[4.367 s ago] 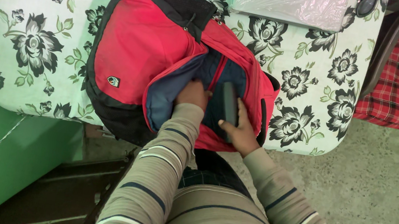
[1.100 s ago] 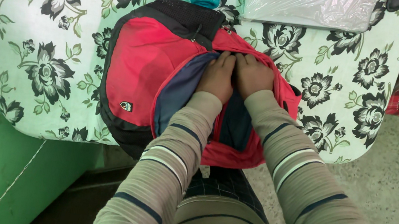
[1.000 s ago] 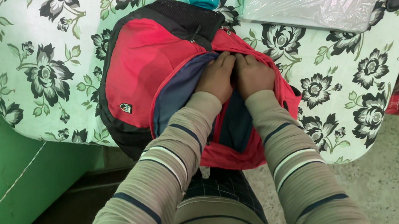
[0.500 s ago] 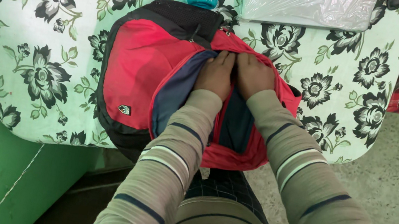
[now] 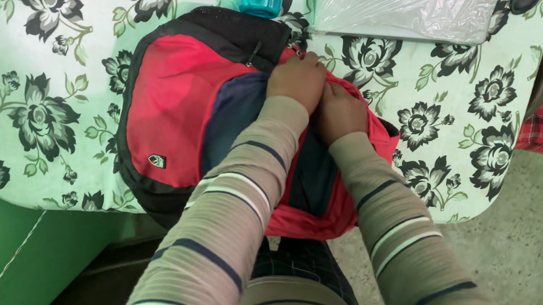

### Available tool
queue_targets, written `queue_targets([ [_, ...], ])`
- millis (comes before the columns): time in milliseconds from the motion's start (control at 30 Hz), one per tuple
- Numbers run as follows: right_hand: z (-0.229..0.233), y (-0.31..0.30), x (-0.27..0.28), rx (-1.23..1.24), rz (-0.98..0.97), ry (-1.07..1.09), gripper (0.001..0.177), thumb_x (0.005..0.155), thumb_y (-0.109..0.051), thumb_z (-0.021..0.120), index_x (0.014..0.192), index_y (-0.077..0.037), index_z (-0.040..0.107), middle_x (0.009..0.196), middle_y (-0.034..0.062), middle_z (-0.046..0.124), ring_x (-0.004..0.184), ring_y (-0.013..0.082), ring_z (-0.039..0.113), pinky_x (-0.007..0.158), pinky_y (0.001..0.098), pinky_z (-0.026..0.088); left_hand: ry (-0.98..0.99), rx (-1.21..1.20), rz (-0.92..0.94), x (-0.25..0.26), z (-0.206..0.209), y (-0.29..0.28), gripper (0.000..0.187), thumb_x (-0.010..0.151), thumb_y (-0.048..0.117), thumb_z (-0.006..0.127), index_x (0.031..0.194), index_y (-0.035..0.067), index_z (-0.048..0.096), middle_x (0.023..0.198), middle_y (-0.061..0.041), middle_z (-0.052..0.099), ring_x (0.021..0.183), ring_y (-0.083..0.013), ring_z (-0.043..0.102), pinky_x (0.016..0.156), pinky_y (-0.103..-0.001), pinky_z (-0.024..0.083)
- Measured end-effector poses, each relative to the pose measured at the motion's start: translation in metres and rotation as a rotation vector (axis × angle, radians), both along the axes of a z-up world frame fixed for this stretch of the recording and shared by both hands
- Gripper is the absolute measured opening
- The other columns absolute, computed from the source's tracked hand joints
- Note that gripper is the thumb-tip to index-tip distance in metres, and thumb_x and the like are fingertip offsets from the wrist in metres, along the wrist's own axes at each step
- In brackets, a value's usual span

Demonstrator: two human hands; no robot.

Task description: The person packs a red backpack with daily essentials. They place a coiled orange cable, a black rectangular object, a cylindrical container, light blue headphones, and a black pouch into the bag, then zip it closed.

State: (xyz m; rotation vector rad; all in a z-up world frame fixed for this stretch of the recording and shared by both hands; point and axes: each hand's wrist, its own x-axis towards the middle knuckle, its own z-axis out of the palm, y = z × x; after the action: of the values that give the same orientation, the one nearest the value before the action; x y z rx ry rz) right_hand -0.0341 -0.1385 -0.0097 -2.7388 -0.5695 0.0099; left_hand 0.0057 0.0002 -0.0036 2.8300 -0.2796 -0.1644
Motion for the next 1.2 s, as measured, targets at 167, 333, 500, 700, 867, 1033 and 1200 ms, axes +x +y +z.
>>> queue_targets([
  [167, -0.002, 0.005, -0.005, -0.056, -0.033, -0.007, 0.015, 0.086, -0.019, 0.070, 0.095, -0.008, 0.065, 0.087, 0.0129, 0.070, 0.072, 0.0337, 0.069, 0.059, 0.0448, 0.054, 0.143, 0.073, 0.018, 0.018, -0.017, 0.002, 0.020, 0.097, 0.018, 0.057, 0.097, 0.015, 0.077, 0.109, -0.007, 0.071, 0.099, -0.0286, 0.072, 0.077, -0.044, 0.059],
  [333, -0.009, -0.001, -0.007, -0.011, 0.016, -0.129, 0.007, 0.088, -0.015, 0.069, 0.088, -0.010, 0.064, 0.082, 0.0110, 0.067, 0.070, 0.0316, 0.068, 0.059, 0.0437, 0.054, 0.026, 0.031, -0.014, 0.017, -0.023, 0.001, 0.017, 0.089, 0.017, 0.060, 0.096, 0.015, 0.076, 0.107, -0.007, 0.071, 0.097, -0.0303, 0.072, 0.073, -0.044, 0.060],
  [500, -0.015, -0.012, -0.008, 0.063, 0.112, -0.124, 0.010, 0.085, -0.015, 0.070, 0.085, -0.010, 0.061, 0.081, 0.0115, 0.064, 0.072, 0.0332, 0.067, 0.061, 0.0453, 0.054, 0.063, -0.030, 0.034, 0.025, -0.023, 0.005, 0.016, 0.087, 0.019, 0.063, 0.097, 0.014, 0.075, 0.107, -0.009, 0.071, 0.096, -0.0313, 0.072, 0.074, -0.046, 0.060],
  [700, -0.007, -0.005, -0.071, 0.169, 0.238, 0.030, 0.013, 0.080, -0.013, 0.070, 0.085, -0.008, 0.059, 0.082, 0.0123, 0.062, 0.070, 0.0347, 0.065, 0.060, 0.0463, 0.053, 0.051, -0.072, 0.171, 0.043, -0.021, 0.011, 0.015, 0.090, 0.020, 0.062, 0.095, 0.013, 0.074, 0.107, -0.008, 0.071, 0.090, -0.0323, 0.073, 0.070, -0.048, 0.059],
  [867, 0.004, -0.001, -0.101, 0.172, 0.249, 0.075, 0.013, 0.079, -0.012, 0.070, 0.083, -0.008, 0.059, 0.080, 0.0122, 0.061, 0.068, 0.0347, 0.064, 0.059, 0.0473, 0.053, 0.047, -0.039, 0.145, 0.041, -0.022, 0.013, 0.016, 0.092, 0.019, 0.059, 0.097, 0.013, 0.073, 0.109, -0.008, 0.070, 0.093, -0.0321, 0.073, 0.071, -0.048, 0.060],
  [1033, 0.022, -0.010, -0.116, 0.236, 0.295, 0.119, 0.008, 0.082, -0.010, 0.067, 0.084, -0.007, 0.060, 0.079, 0.0110, 0.061, 0.068, 0.0328, 0.065, 0.059, 0.0461, 0.053, 0.012, -0.003, 0.141, 0.040, -0.029, 0.011, 0.017, 0.094, 0.017, 0.057, 0.099, 0.013, 0.073, 0.111, -0.008, 0.069, 0.093, -0.0321, 0.072, 0.069, -0.046, 0.060],
  [1200, 0.037, -0.012, -0.134, 0.288, 0.319, 0.098, 0.008, 0.083, -0.009, 0.067, 0.090, -0.005, 0.065, 0.081, 0.0106, 0.063, 0.068, 0.0318, 0.065, 0.058, 0.0448, 0.053, -0.056, 0.052, 0.136, 0.035, -0.033, 0.006, 0.018, 0.093, 0.018, 0.058, 0.100, 0.012, 0.073, 0.110, -0.006, 0.069, 0.094, -0.0306, 0.071, 0.066, -0.043, 0.061],
])
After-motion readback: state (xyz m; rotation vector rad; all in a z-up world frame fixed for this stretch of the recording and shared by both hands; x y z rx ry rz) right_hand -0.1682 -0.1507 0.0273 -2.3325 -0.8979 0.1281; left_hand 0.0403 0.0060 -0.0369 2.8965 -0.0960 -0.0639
